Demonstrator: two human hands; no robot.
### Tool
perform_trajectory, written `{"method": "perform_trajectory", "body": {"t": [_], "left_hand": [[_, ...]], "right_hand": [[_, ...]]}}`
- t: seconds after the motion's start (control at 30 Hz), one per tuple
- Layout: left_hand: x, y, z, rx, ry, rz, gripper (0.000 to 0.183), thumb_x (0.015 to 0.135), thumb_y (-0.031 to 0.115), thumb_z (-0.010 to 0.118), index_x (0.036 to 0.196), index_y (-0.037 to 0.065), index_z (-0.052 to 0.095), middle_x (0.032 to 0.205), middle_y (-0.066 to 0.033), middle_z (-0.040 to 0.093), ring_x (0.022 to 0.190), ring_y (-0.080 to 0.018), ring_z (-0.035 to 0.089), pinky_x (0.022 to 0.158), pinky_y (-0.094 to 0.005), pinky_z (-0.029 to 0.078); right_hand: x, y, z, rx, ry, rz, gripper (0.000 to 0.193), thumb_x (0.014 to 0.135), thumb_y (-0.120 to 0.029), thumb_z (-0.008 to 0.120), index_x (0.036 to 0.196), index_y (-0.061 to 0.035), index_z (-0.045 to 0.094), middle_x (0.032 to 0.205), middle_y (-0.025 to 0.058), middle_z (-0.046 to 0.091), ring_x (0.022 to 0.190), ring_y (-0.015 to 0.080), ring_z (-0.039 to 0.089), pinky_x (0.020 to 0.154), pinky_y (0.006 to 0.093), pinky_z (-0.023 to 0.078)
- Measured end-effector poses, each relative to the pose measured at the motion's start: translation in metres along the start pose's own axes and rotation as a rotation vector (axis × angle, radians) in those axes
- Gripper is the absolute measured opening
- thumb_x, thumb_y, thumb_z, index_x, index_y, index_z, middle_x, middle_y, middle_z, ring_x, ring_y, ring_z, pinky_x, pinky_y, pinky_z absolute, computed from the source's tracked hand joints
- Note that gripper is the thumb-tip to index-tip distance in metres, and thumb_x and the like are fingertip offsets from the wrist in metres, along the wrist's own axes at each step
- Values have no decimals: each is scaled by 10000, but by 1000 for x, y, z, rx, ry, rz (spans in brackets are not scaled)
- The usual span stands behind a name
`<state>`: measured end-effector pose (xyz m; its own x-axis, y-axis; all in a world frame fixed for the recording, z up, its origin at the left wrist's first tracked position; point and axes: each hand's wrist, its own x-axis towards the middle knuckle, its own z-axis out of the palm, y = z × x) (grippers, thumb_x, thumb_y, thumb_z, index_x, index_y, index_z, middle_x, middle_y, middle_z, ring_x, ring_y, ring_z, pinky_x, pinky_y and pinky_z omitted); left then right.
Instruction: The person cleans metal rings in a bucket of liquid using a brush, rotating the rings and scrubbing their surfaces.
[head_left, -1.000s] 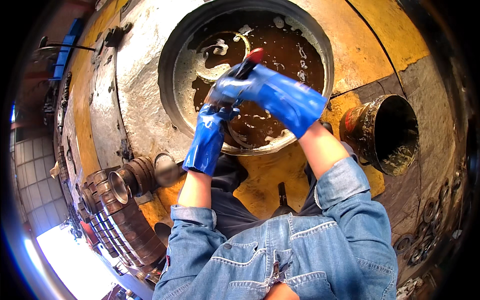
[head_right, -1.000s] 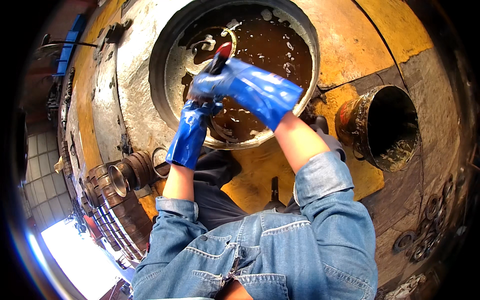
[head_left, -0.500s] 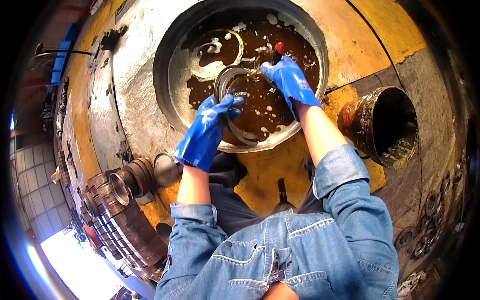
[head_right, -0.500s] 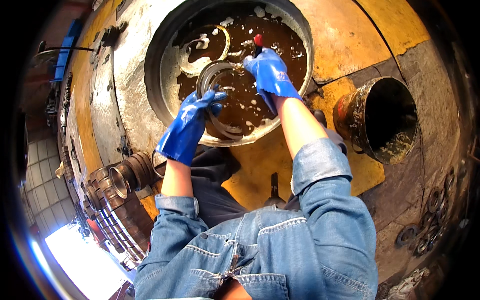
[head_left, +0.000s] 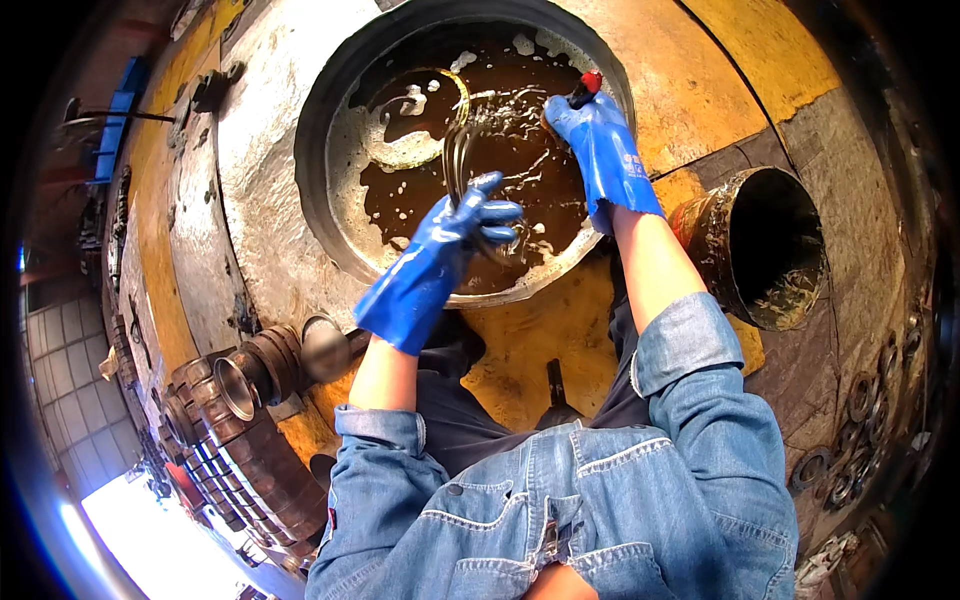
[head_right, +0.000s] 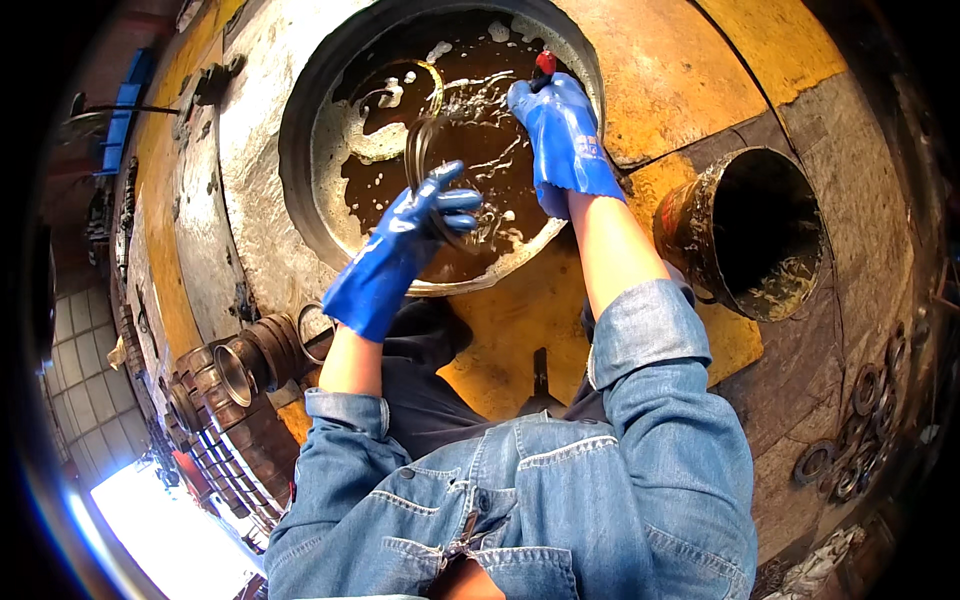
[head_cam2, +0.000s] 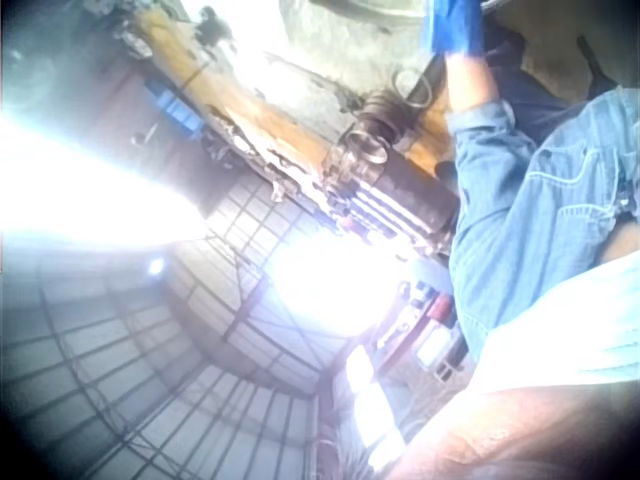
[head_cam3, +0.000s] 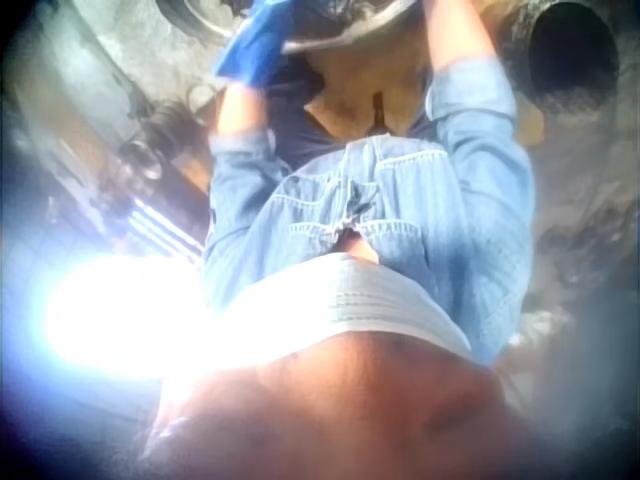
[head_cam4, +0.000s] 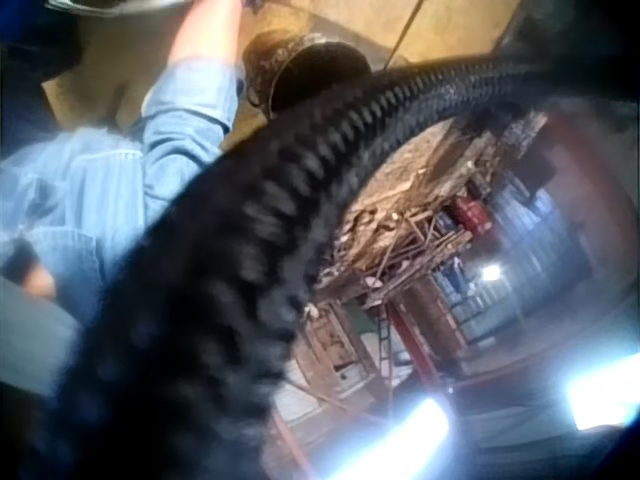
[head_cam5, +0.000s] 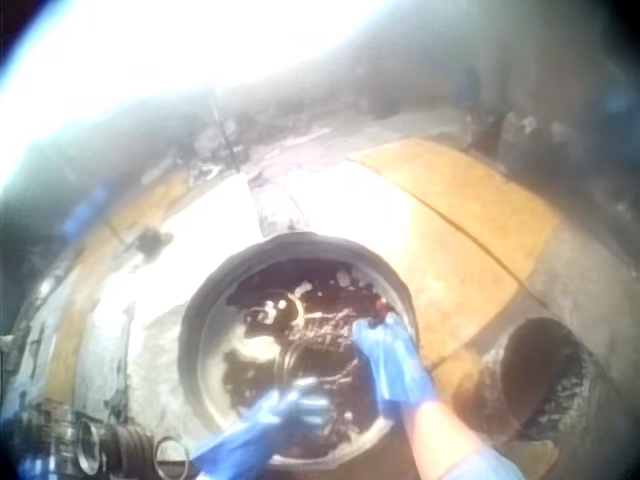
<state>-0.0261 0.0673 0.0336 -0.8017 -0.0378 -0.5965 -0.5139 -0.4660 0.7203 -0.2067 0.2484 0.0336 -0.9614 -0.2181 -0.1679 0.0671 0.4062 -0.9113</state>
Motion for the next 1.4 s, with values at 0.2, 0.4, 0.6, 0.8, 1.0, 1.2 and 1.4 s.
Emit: {"method": "perform_trajectory", "body": {"t": [0.2, 0.4, 0.6, 0.8, 1.0, 1.2, 1.4], "left_hand": [[-7, -5, -44, 46, 161, 309, 445, 1095, 325, 597, 1293, -70, 648, 1087, -175, 757, 931, -229, 739, 865, -352, 613], [-17, -12, -67, 123, 325, 331, 373, 1055, 209, 656, 1310, -62, 645, 1186, -174, 745, 1037, -244, 735, 957, -345, 593], [-24, -3, -54, 82, 271, 281, 390, 1038, 216, 680, 1317, -55, 652, 1168, -181, 761, 1000, -229, 736, 968, -356, 586], [-20, -6, -52, 114, 234, 316, 367, 1034, 213, 667, 1321, -15, 674, 1159, -152, 762, 972, -182, 715, 952, -358, 582], [-23, 2, -28, 21, 261, 250, 427, 1068, 221, 651, 1383, -61, 600, 1141, -132, 770, 765, -93, 643, 785, -280, 565], [-27, 30, -15, -132, 238, 326, 397, 1081, 192, 616, 1401, -39, 591, 1162, -131, 770, 630, -31, 521, 670, -252, 483], [-59, 59, -43, -371, -24, 542, 425, 1123, 242, 533, 1489, 25, 541, 1245, -74, 759, 558, 13, 411, 597, -216, 441]], "right_hand": [[-1, -5, 31, 696, -622, -29, 424, 973, -354, 684, 1113, 38, 763, 1082, 106, 784, 1015, 164, 716, 956, 306, 523], [-41, -87, 67, 44, -860, -127, 297, 882, -345, 646, 987, -111, 795, 901, 104, 766, 804, 196, 677, 785, 329, 541], [7, 14, 80, 178, -287, -93, 290, 958, -264, 603, 843, -40, 746, 750, 92, 721, 691, 198, 672, 613, 358, 499], [-21, -44, 80, 402, -743, -58, 302, 949, -330, 688, 998, -45, 777, 927, 79, 748, 845, 154, 667, 814, 297, 519], [-21, -14, 51, 308, -342, -2, 442, 884, -414, 705, 1072, -17, 755, 943, 167, 741, 906, 258, 702, 887, 364, 535], [8, -25, 38, -737, -295, 156, 480, 874, -521, 658, 1002, -75, 777, 947, 134, 775, 928, 327, 729, 870, 400, 559], [-20, -49, 29, -319, -201, -478, 436, 920, -474, 721, 1177, -125, 768, 1100, 115, 776, 1032, 298, 734, 933, 385, 579]]}}
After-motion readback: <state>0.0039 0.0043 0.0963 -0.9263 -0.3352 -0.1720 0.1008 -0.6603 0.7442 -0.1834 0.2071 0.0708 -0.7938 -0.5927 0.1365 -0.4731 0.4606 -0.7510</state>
